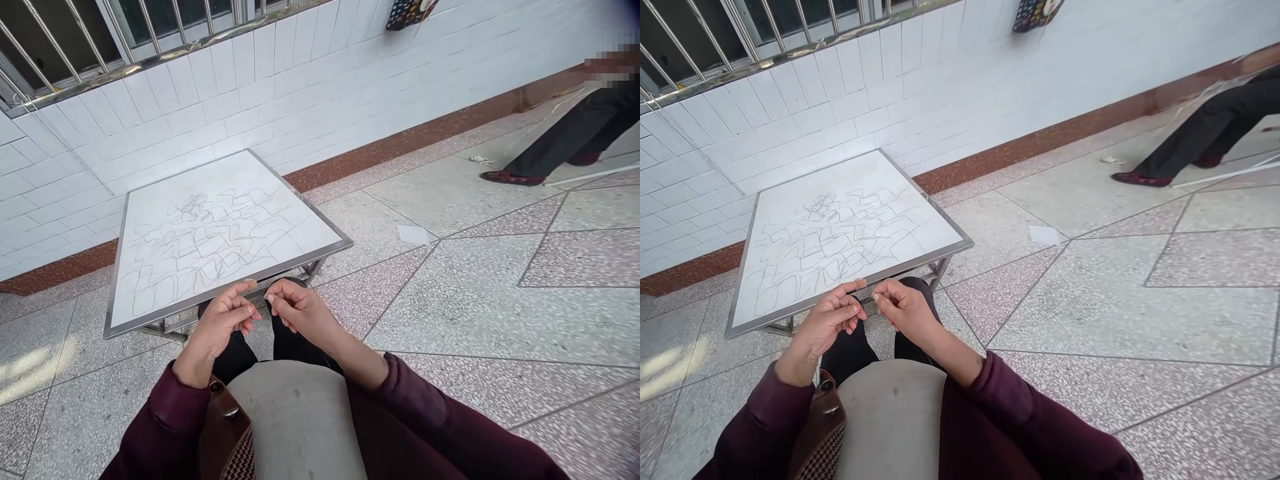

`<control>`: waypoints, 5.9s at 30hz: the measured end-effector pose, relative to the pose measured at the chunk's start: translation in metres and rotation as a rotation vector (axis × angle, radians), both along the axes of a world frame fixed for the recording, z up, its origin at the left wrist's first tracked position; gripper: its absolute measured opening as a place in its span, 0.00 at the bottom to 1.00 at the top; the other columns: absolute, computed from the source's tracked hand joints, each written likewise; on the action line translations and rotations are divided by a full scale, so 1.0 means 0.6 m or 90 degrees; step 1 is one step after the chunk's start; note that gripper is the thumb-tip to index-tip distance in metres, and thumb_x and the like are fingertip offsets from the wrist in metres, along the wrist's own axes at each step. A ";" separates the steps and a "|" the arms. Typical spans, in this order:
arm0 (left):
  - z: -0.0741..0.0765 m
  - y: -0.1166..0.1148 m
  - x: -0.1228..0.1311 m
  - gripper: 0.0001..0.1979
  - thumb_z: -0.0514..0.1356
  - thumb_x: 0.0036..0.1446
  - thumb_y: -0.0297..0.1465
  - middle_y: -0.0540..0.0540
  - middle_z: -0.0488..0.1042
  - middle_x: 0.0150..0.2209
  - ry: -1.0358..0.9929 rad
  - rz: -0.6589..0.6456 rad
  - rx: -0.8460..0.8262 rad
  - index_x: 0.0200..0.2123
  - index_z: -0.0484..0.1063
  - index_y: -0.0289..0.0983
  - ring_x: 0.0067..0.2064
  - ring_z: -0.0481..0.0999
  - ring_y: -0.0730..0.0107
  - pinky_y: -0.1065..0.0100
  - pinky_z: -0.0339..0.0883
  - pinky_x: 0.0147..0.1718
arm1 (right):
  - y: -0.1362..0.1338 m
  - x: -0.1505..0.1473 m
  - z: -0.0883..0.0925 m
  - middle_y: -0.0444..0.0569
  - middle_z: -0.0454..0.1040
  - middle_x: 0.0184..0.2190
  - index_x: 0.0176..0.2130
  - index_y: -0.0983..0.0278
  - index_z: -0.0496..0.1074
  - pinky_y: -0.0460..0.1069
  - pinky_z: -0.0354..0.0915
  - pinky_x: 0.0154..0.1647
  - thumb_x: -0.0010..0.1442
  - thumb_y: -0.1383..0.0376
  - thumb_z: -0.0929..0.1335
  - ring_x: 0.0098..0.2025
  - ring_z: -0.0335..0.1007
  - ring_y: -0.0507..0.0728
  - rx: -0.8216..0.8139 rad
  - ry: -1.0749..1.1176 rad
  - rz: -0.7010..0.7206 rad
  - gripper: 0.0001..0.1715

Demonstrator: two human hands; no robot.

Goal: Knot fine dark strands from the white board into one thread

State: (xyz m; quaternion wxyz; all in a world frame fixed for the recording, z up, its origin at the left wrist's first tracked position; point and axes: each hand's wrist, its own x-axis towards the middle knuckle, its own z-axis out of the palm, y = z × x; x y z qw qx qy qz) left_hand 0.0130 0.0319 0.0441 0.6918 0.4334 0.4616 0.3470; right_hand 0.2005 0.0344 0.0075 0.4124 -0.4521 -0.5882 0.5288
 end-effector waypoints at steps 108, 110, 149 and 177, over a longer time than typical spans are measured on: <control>-0.017 -0.023 -0.007 0.18 0.65 0.51 0.31 0.50 0.75 0.29 0.062 0.370 0.219 0.46 0.74 0.35 0.30 0.72 0.74 0.71 0.67 0.32 | -0.037 -0.039 -0.046 0.46 0.77 0.29 0.38 0.60 0.75 0.47 0.70 0.31 0.65 0.69 0.66 0.31 0.73 0.53 0.469 -0.137 -0.044 0.07; -0.015 -0.023 -0.010 0.18 0.66 0.51 0.31 0.50 0.75 0.28 0.051 0.379 0.215 0.46 0.74 0.35 0.30 0.72 0.74 0.71 0.67 0.31 | -0.039 -0.038 -0.045 0.46 0.76 0.29 0.37 0.61 0.75 0.47 0.70 0.32 0.64 0.68 0.67 0.31 0.73 0.53 0.447 -0.140 -0.039 0.06; -0.024 -0.027 -0.034 0.24 0.69 0.50 0.33 0.52 0.75 0.27 0.033 0.344 0.186 0.51 0.74 0.37 0.31 0.75 0.72 0.68 0.70 0.35 | -0.018 -0.037 -0.041 0.48 0.76 0.32 0.50 0.61 0.73 0.48 0.73 0.34 0.68 0.70 0.62 0.33 0.74 0.53 0.555 -0.290 0.045 0.15; -0.037 -0.046 -0.018 0.22 0.69 0.47 0.32 0.52 0.75 0.25 0.006 0.381 0.165 0.48 0.74 0.35 0.28 0.73 0.73 0.69 0.69 0.31 | -0.026 -0.053 -0.023 0.46 0.69 0.26 0.34 0.64 0.71 0.50 0.60 0.30 0.67 0.73 0.61 0.29 0.62 0.55 0.708 -0.503 0.099 0.13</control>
